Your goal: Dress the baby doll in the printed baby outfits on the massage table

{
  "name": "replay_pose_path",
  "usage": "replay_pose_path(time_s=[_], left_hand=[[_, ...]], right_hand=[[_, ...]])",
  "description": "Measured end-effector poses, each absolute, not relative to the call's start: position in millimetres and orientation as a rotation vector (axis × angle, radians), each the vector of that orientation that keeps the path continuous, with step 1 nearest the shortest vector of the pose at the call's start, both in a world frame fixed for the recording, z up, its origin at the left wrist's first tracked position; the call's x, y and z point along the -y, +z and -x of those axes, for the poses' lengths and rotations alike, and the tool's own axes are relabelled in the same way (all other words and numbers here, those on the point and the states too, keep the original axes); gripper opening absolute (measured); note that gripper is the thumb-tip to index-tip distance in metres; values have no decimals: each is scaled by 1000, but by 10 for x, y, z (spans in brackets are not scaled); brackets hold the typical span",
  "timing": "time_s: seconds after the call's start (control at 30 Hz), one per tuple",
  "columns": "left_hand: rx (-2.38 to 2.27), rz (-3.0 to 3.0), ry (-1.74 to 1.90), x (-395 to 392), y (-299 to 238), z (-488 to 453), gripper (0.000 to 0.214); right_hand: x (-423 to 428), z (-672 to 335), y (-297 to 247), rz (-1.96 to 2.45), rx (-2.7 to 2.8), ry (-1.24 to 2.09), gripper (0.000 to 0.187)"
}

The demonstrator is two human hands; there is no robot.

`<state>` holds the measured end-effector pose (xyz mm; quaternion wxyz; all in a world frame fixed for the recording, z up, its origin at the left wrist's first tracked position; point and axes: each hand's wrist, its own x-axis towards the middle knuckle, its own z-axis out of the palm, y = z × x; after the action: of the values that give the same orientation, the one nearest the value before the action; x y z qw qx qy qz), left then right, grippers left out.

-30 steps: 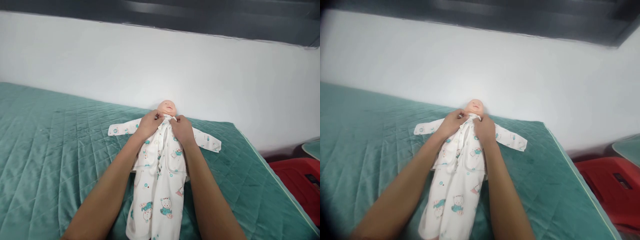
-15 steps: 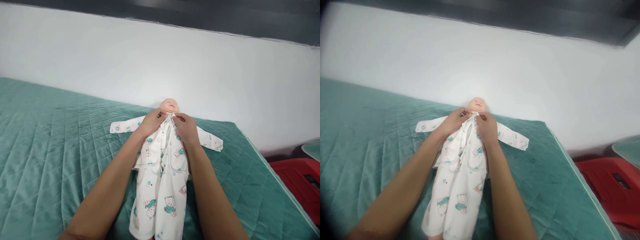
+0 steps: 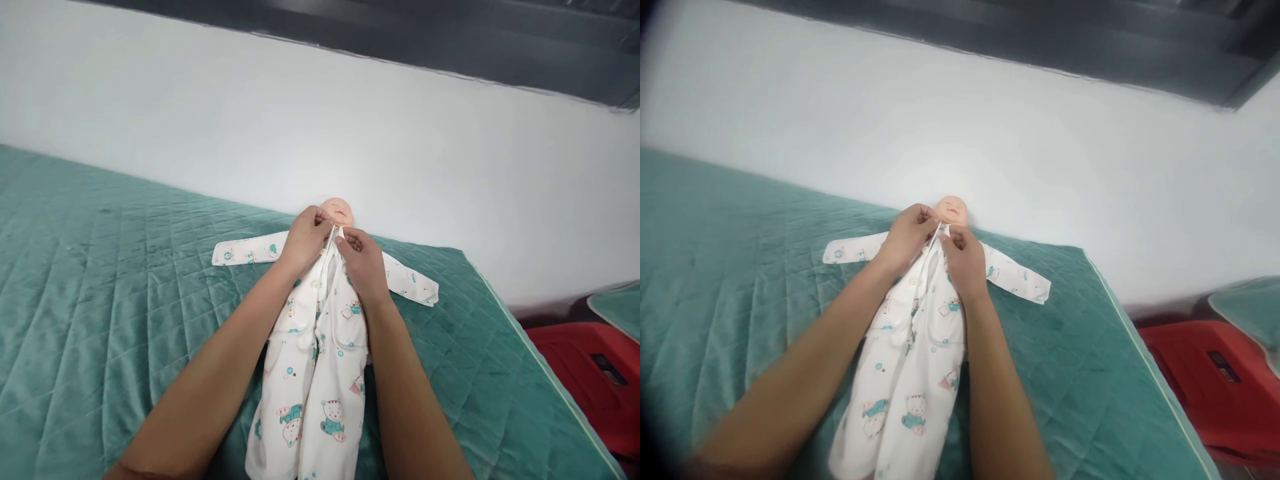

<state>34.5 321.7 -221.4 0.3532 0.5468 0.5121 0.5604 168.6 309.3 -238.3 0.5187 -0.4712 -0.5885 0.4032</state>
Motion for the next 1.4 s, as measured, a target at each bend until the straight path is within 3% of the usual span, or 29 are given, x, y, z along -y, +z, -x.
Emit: replay_pose_path(time_s=[0.53, 0.8, 1.23, 1.4], left_hand=[[-1111, -1209, 1383, -3158, -2245, -308, 4], [-1105, -1196, 1342, -3130, -2251, -266, 4], [-1187, -1363, 1275, -3114, -2255, -269, 22], [-1196, -1355, 1266, -3109, -2241, -281, 20]], right_hand=[[-3119, -1713, -2392, 997, 1487, 1015, 32], [-3125, -1751, -2355, 1086, 1533, 1102, 41], [-3134, -1769, -2340, 1141, 1619, 1086, 39], [-3111, -1763, -2329, 1150, 1617, 1098, 44]])
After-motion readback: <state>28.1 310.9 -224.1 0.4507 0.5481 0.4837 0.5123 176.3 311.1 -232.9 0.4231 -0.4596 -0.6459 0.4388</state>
